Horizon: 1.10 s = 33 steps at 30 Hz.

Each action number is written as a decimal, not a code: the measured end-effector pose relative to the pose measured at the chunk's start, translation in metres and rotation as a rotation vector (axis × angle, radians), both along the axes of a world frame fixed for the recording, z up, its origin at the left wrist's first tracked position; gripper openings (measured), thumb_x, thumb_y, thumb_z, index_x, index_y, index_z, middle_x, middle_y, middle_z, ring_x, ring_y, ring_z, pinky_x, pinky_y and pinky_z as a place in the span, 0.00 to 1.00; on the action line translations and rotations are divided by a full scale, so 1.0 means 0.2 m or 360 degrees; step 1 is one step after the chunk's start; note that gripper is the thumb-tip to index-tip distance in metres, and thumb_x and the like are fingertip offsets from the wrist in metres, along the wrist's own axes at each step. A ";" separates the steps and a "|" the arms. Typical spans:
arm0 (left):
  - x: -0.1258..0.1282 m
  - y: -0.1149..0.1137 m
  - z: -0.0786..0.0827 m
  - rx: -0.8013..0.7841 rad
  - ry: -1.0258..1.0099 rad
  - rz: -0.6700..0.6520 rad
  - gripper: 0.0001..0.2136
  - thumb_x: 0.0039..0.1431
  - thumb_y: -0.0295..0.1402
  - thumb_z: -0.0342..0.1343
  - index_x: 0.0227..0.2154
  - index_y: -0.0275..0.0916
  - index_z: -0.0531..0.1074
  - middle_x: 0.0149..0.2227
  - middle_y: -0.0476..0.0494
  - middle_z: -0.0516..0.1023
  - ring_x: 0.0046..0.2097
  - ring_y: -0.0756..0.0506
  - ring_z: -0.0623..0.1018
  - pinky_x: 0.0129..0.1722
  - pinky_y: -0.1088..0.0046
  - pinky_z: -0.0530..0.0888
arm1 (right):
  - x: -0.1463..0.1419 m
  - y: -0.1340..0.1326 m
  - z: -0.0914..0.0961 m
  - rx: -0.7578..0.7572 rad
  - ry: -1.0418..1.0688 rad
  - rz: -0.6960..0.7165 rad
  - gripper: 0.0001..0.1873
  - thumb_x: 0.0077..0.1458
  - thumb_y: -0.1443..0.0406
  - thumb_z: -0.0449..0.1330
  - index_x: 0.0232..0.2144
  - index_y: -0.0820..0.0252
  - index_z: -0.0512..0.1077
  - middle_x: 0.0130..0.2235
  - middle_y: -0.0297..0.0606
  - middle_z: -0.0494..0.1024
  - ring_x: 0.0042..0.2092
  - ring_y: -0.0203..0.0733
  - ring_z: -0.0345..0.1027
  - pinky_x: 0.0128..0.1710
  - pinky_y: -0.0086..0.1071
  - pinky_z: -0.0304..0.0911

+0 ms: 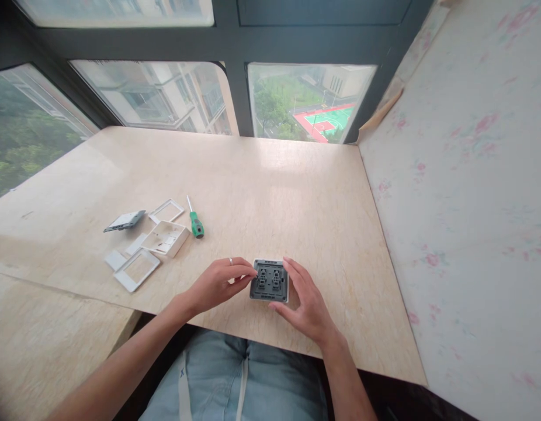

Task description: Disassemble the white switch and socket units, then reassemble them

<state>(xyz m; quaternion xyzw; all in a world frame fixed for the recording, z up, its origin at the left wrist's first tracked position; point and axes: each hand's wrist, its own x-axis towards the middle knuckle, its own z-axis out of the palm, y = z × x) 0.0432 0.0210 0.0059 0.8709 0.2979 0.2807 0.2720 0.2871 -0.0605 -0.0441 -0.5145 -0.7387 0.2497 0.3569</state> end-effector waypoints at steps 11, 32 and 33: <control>-0.01 -0.01 -0.01 0.0147 0.0158 -0.0019 0.08 0.67 0.28 0.52 0.38 0.40 0.78 0.38 0.44 0.83 0.36 0.48 0.81 0.36 0.74 0.74 | 0.00 0.00 0.00 0.0001 0.0032 -0.0004 0.45 0.58 0.55 0.66 0.70 0.44 0.48 0.67 0.47 0.62 0.68 0.57 0.56 0.65 0.56 0.58; 0.03 -0.01 0.04 0.0357 0.0460 -0.0074 0.07 0.66 0.28 0.55 0.34 0.40 0.77 0.37 0.47 0.82 0.33 0.48 0.77 0.34 0.72 0.68 | 0.00 0.01 -0.01 -0.0020 0.0122 -0.0034 0.46 0.56 0.54 0.68 0.69 0.45 0.51 0.66 0.46 0.64 0.66 0.57 0.58 0.64 0.56 0.59; 0.03 -0.01 0.04 0.0359 0.0451 -0.0075 0.07 0.66 0.28 0.55 0.35 0.40 0.77 0.37 0.47 0.82 0.33 0.48 0.77 0.34 0.71 0.68 | 0.00 0.01 -0.01 -0.0024 0.0128 -0.0033 0.46 0.55 0.54 0.68 0.69 0.45 0.51 0.66 0.47 0.64 0.66 0.57 0.58 0.64 0.56 0.59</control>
